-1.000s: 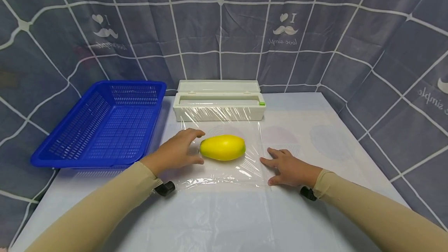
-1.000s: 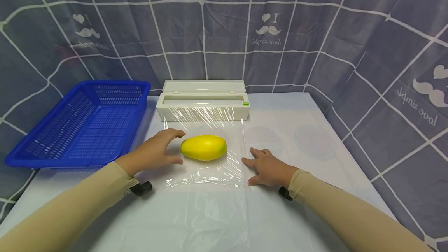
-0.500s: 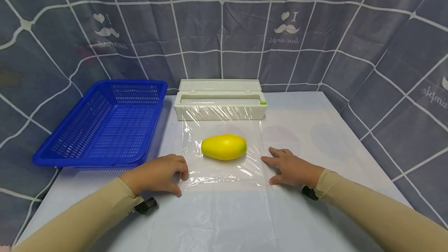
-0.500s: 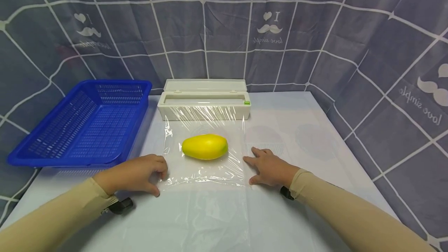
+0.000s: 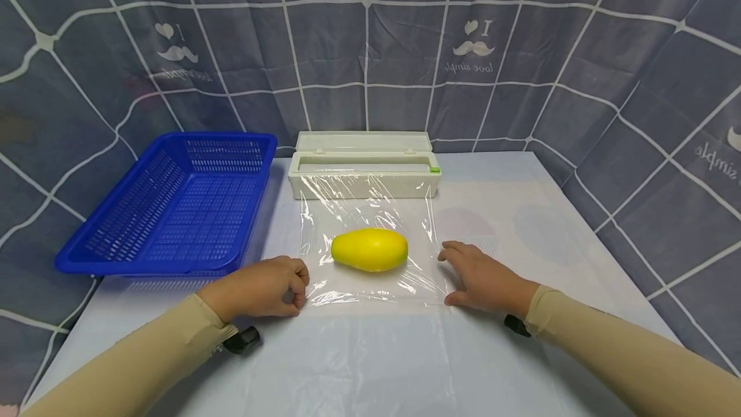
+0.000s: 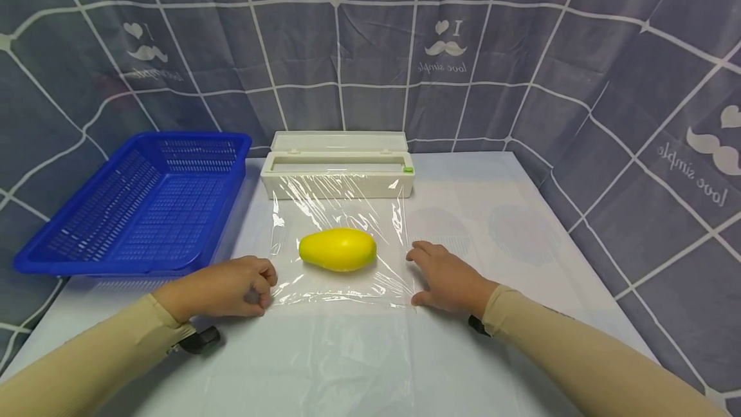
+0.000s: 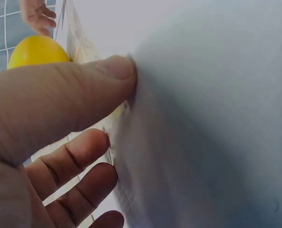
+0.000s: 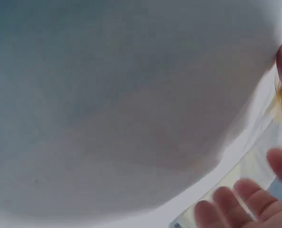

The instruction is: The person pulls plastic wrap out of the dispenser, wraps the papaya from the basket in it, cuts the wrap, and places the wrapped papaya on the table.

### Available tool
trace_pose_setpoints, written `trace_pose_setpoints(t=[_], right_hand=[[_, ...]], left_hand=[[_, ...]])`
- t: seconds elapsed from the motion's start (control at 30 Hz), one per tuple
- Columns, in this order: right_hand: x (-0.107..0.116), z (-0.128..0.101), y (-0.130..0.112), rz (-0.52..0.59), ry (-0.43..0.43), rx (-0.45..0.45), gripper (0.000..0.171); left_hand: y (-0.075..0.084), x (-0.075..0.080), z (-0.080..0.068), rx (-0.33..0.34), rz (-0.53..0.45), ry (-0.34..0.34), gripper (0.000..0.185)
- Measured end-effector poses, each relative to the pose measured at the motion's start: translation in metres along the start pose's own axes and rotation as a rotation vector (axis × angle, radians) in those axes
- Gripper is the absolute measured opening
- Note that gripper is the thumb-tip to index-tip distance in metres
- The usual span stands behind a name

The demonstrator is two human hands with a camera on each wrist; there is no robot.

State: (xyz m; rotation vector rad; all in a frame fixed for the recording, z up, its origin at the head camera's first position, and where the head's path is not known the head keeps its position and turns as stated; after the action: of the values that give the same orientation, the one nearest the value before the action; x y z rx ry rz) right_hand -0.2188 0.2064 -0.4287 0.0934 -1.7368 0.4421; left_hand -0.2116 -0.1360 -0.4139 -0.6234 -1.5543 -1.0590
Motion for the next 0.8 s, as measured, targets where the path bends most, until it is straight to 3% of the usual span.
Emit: trace_pose_setpoints(t=[0.13, 0.23, 0.4, 0.57, 0.63, 0.8], right_hand=[[0.002, -0.003, -0.003, -0.01, 0.036, 0.08, 0.029], [0.005, -0.005, -0.008, 0.0, 0.071, 0.167, 0.011], [0.006, -0.01, -0.017, 0.01, 0.072, 0.319, 0.006], [0.0, -0.013, -0.023, -0.106, 0.04, 0.355, 0.044], [-0.001, -0.014, -0.026, -0.173, 0.06, 0.371, 0.039], [-0.001, -0.017, -0.035, -0.267, 0.143, 0.438, 0.003]], left_hand=[[0.0, 0.0, 0.0, 0.004, 0.006, 0.0, 0.024], [0.001, 0.002, -0.001, 0.011, -0.022, 0.0, 0.023], [0.002, 0.007, -0.001, -0.005, -0.086, 0.028, 0.02], [0.001, 0.01, -0.002, 0.006, -0.115, 0.03, 0.021], [-0.001, 0.01, -0.003, 0.022, -0.123, 0.019, 0.022], [-0.003, 0.012, -0.004, 0.045, -0.142, 0.001, 0.02]])
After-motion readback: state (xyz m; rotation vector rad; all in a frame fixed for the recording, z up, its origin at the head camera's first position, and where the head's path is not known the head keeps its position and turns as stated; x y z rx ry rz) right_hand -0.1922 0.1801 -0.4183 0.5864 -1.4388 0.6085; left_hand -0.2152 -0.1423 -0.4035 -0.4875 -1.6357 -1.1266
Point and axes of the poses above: each hand's wrist, its own z-axis towards the middle knuckle, its own x-axis out of the back of the hand, y = z × x, the point moved 7 cm from there along z, towards the middle knuckle, and after that the axes turned 11 degrees about -x, right-handed, at the moved point
